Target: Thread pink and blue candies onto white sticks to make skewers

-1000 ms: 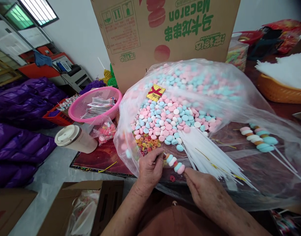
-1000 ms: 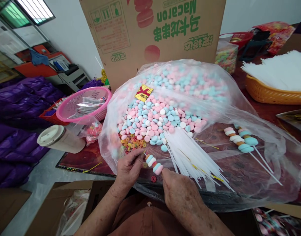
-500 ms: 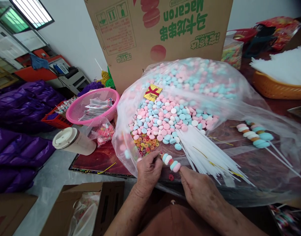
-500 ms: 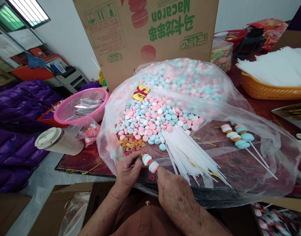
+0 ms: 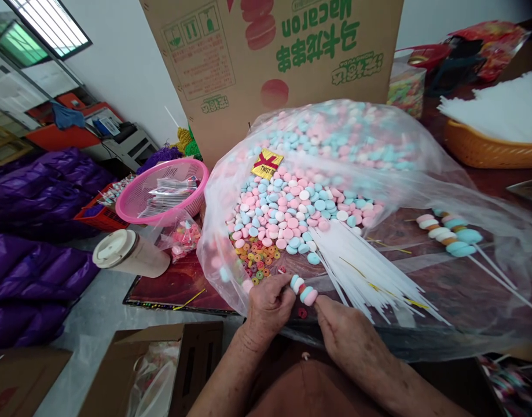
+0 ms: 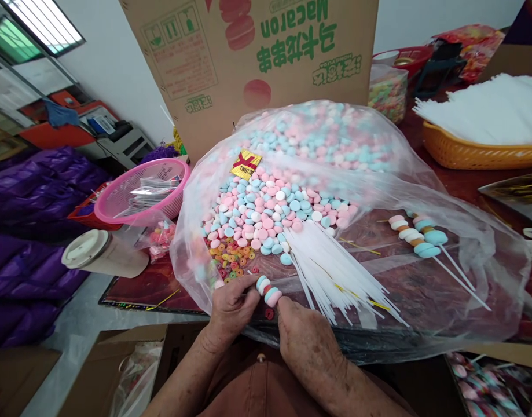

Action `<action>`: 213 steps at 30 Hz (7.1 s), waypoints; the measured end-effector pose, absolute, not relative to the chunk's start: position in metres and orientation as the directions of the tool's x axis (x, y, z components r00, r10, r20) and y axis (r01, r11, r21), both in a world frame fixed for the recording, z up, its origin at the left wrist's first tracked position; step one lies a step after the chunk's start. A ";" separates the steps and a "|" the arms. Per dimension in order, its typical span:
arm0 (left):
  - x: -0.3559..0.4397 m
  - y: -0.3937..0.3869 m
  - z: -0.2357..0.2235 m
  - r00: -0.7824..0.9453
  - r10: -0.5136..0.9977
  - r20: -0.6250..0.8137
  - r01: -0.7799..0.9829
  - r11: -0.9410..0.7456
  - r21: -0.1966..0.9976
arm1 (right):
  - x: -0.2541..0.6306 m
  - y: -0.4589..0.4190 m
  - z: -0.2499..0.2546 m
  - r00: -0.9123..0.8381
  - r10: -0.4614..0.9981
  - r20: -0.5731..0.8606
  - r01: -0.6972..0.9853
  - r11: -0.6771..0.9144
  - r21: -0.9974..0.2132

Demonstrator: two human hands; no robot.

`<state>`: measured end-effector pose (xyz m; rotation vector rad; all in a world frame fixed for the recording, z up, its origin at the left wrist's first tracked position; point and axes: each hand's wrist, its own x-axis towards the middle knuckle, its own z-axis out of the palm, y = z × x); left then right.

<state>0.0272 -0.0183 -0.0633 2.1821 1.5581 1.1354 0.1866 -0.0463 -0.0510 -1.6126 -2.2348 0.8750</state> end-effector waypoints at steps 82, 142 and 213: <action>0.047 0.013 -0.030 -0.336 0.927 -0.164 -0.193 0.102 0.976 | 0.207 -0.021 -0.018 -0.315 0.936 0.159 0.837 0.353 -0.419; 0.023 0.012 -0.042 -0.186 0.976 0.111 0.551 0.010 0.835 | 0.392 0.024 -0.040 0.220 0.975 0.042 0.947 -0.224 0.229; 0.040 0.003 -0.017 -0.346 0.916 -0.205 -0.358 0.073 0.931 | 0.172 0.008 0.012 -0.429 0.899 -0.087 0.852 0.371 -0.369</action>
